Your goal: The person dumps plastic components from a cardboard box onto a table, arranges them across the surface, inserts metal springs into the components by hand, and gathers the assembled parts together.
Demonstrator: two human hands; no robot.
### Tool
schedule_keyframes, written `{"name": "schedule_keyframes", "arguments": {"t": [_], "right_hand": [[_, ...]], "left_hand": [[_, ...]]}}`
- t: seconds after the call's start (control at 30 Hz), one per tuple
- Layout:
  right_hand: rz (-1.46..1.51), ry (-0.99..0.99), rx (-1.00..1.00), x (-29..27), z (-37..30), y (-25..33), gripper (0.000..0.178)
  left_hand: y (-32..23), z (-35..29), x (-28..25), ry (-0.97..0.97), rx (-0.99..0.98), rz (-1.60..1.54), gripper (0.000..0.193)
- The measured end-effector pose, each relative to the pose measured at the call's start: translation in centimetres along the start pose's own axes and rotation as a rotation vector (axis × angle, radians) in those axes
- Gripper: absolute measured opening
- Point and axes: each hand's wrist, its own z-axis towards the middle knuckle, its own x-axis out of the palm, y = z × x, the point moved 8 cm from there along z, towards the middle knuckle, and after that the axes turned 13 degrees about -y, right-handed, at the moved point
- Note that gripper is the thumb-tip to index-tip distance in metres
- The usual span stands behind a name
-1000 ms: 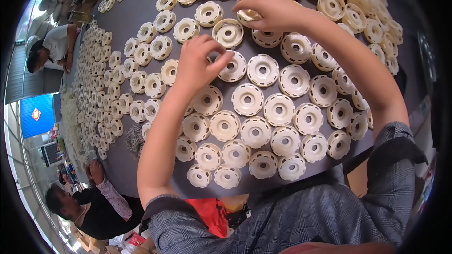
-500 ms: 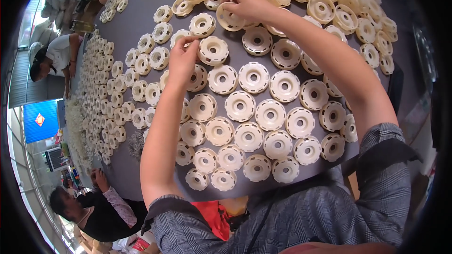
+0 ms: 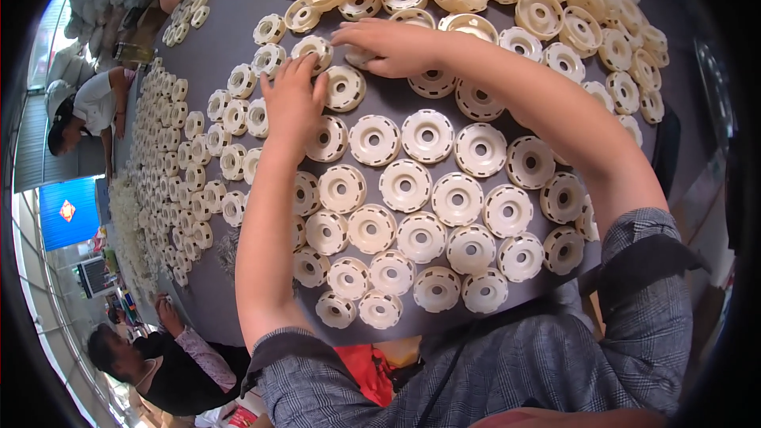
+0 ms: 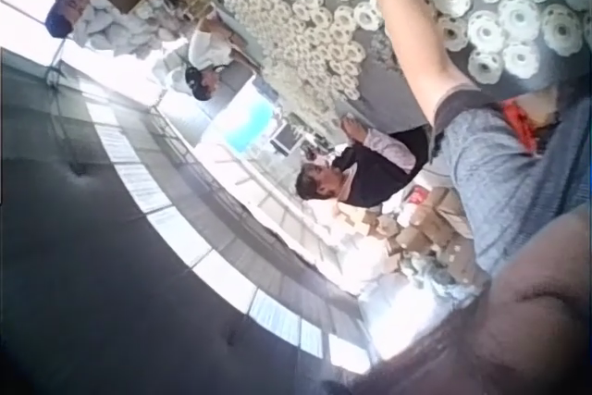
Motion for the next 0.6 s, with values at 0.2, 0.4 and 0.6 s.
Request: {"name": "schedule_keyframes", "arguments": {"t": [0.2,0.4,0.6], "right_hand": [[0.108,-0.248,0.339,-5.5,-0.6,-2.2,0.038],[-0.604,0.041,0.317,-7.6,-5.5,-3.7,0.037],[-0.584,0.074,0.107,-9.5,-8.7,-0.9,0.054]], "left_hand": [[-4.5,0.9,-1.2,-0.107,0.073,-0.443,0.036],[-11.3,2.8,0.1,-0.223,0.356,-0.396,0.031],[-10.3,2.9,0.8,-0.116,0.315,-0.310,0.017]]}}
